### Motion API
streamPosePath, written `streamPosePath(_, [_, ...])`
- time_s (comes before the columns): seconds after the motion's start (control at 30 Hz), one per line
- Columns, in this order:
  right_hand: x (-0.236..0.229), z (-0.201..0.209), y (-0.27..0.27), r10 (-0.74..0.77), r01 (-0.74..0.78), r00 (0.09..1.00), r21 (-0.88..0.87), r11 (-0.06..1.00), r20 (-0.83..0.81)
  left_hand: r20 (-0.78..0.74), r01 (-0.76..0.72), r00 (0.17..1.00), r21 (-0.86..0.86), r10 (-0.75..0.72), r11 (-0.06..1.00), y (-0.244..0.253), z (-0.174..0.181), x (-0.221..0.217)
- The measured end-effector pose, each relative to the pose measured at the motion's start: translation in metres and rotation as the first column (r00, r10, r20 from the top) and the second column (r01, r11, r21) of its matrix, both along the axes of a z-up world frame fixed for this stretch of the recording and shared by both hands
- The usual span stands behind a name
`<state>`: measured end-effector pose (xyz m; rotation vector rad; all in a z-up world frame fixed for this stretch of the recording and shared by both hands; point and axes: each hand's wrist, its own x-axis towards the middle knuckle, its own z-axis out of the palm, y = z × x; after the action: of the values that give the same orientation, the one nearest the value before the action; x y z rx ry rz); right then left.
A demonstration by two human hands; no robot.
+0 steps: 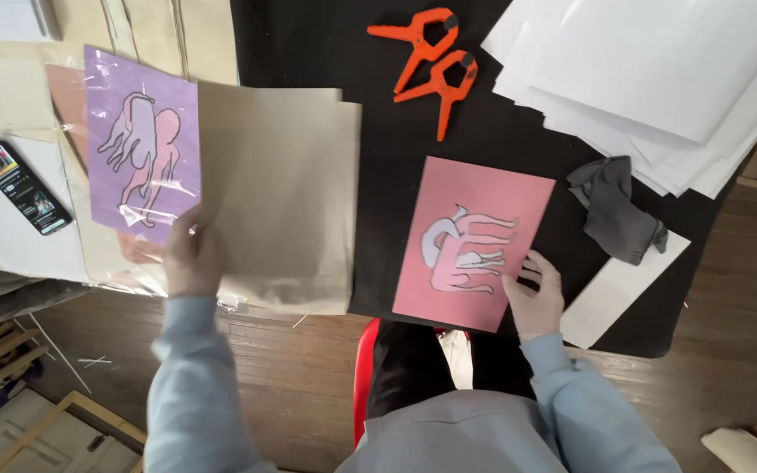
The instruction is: The person rubs white paper with a cloth, sorts through a stack of prints and paper, wipes a large sheet of tan paper, and then aligns and folds the edge of a grid-marked paper sheet on a table.
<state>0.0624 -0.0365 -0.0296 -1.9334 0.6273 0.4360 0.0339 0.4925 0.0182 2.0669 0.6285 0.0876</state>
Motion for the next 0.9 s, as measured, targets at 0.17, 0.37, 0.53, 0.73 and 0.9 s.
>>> streamPosePath(0.17, [-0.005, -0.026, -0.004, 0.017, -0.024, 0.999, 0.157, 0.987, 0.049, -0.085, -0.221, 0.971, 0.038, 0.224, 0.975, -0.023, 0.092, -0.055])
streamPosePath(0.37, [0.033, 0.007, 0.024, 0.138, -0.17, 0.978, 0.212, 0.962, 0.159, -0.103, -0.503, 0.863, -0.254, 0.494, 0.826, -0.059, 0.132, -0.103])
streamPosePath(0.53, [0.132, 0.037, 0.075, 0.355, -0.386, 0.893, 0.066, 0.92, 0.276, -0.165, -0.623, 0.774, -0.375, 0.612, 0.686, -0.069, 0.101, -0.13])
streamPosePath(0.73, [0.216, 0.012, 0.132, 0.784, -0.697, 0.385, -0.403, 0.593, 0.487, -0.262, -0.668, 0.726, -0.49, 0.635, 0.561, -0.083, 0.045, -0.147])
streamPosePath(0.9, [0.257, 0.003, 0.147, 0.776, -0.661, 0.314, -0.46, 0.592, 0.548, -0.265, -0.595, 0.781, -0.591, 0.565, 0.545, -0.089, 0.011, -0.14])
